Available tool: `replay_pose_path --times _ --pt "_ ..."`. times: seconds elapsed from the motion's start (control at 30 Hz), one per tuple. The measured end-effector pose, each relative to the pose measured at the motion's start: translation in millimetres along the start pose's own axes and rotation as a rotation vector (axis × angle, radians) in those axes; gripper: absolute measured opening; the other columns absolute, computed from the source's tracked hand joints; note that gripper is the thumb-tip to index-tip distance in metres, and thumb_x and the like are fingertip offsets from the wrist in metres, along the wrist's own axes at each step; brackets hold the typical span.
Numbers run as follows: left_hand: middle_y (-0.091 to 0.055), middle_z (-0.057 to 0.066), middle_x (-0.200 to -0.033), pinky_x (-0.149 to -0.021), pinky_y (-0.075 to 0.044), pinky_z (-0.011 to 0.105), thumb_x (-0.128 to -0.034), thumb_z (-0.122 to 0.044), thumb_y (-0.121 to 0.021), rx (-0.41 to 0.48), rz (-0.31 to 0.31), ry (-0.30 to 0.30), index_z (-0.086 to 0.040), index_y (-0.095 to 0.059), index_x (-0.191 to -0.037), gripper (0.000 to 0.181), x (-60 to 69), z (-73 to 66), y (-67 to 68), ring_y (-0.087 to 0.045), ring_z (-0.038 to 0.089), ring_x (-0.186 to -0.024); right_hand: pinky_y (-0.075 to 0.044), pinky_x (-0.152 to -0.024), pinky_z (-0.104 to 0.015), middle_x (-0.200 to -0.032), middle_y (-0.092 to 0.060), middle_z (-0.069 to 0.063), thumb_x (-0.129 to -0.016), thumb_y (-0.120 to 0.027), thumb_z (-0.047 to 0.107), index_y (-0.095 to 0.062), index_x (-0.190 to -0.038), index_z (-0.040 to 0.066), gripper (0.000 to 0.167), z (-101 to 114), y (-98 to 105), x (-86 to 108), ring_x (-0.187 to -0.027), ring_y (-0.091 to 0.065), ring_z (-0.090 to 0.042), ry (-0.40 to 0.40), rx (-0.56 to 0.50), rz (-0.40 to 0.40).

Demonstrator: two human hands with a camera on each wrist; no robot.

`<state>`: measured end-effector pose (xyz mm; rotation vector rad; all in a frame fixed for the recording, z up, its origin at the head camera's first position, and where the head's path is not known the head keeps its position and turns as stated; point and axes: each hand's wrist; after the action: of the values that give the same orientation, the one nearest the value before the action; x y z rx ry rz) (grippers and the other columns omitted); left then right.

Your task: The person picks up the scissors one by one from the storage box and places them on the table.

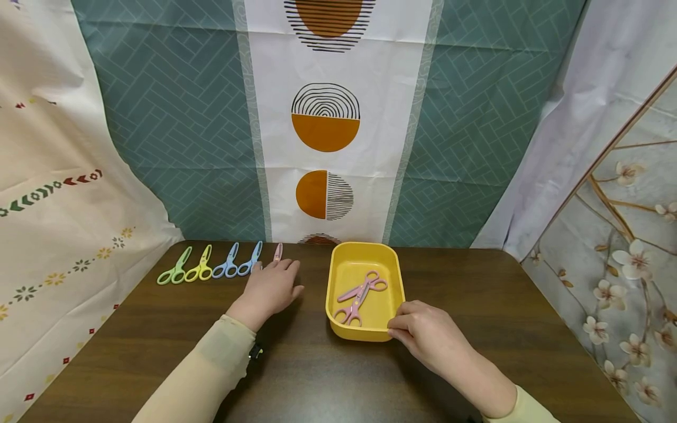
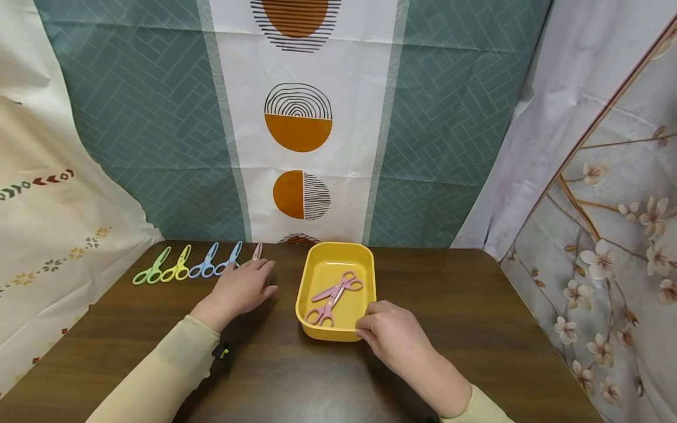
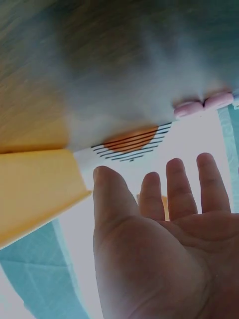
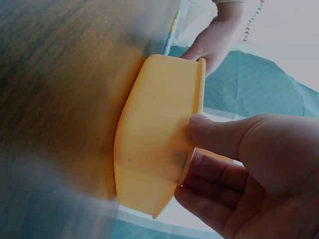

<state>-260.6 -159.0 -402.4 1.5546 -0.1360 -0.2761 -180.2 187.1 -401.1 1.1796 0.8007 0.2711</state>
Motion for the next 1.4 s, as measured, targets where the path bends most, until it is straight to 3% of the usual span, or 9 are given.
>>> replay_pose_path --times 0.17,0.43,0.77,1.07,1.4 --pt "-0.060 0.018 -0.157 -0.117 -0.038 0.074 -0.1079 -0.041 -0.072 -0.014 -0.035 -0.022 -0.004 -0.057 -0.158 0.064 3.9 -8.5 5.7 -0.058 0.041 -0.144 -0.062 -0.077 -0.034 -0.091 -0.070 0.012 -0.087 -0.096 0.015 -0.087 -0.094 0.020 0.012 -1 -1 0.3 -0.087 -0.066 -0.010 0.017 -0.008 0.001" --pt "-0.056 0.017 -0.162 -0.114 -0.039 0.076 -0.1067 -0.042 -0.073 0.009 -0.007 -0.052 -0.006 -0.056 -0.159 0.066 7.1 -19.1 11.9 -0.057 0.039 -0.147 -0.061 -0.077 -0.033 -0.091 -0.071 0.012 -0.087 -0.096 0.015 -0.088 -0.096 0.020 0.013 -2 -1 0.4 -0.087 -0.066 -0.010 0.016 -0.009 0.005" --pt "-0.059 0.016 -0.160 -0.120 -0.038 0.071 -0.1070 -0.044 -0.072 0.048 -0.056 -0.113 -0.006 -0.059 -0.158 0.064 11.6 -34.3 21.6 -0.057 0.037 -0.147 -0.061 -0.077 -0.034 -0.091 -0.070 0.012 -0.088 -0.095 0.015 -0.088 -0.096 0.019 0.012 -2 1 0.5 -0.088 -0.066 -0.010 0.009 -0.010 0.011" --pt "-0.062 0.014 -0.157 -0.120 -0.037 0.071 -0.1059 -0.042 -0.075 0.089 -0.086 -0.162 -0.008 -0.062 -0.155 0.061 15.9 -52.0 25.6 -0.058 0.036 -0.145 -0.062 -0.078 -0.034 -0.091 -0.071 0.012 -0.087 -0.095 0.015 -0.088 -0.097 0.019 0.013 -1 -1 0.1 -0.089 -0.067 -0.011 0.007 -0.012 0.017" --pt "-0.065 0.011 -0.154 -0.120 -0.038 0.068 -0.1063 -0.045 -0.073 0.067 -0.090 -0.222 -0.009 -0.063 -0.155 0.061 16.3 -65.8 25.2 -0.058 0.033 -0.145 -0.062 -0.077 -0.034 -0.091 -0.071 0.011 -0.087 -0.096 0.014 -0.088 -0.096 0.018 0.013 -2 -1 -0.1 -0.088 -0.067 -0.011 0.007 -0.008 0.012"
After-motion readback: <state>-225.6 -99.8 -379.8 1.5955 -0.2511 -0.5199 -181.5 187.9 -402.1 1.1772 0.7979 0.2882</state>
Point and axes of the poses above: each hand's wrist, its own x-axis away from the middle knuckle, its own y-axis out of the back of the hand, z = x × y
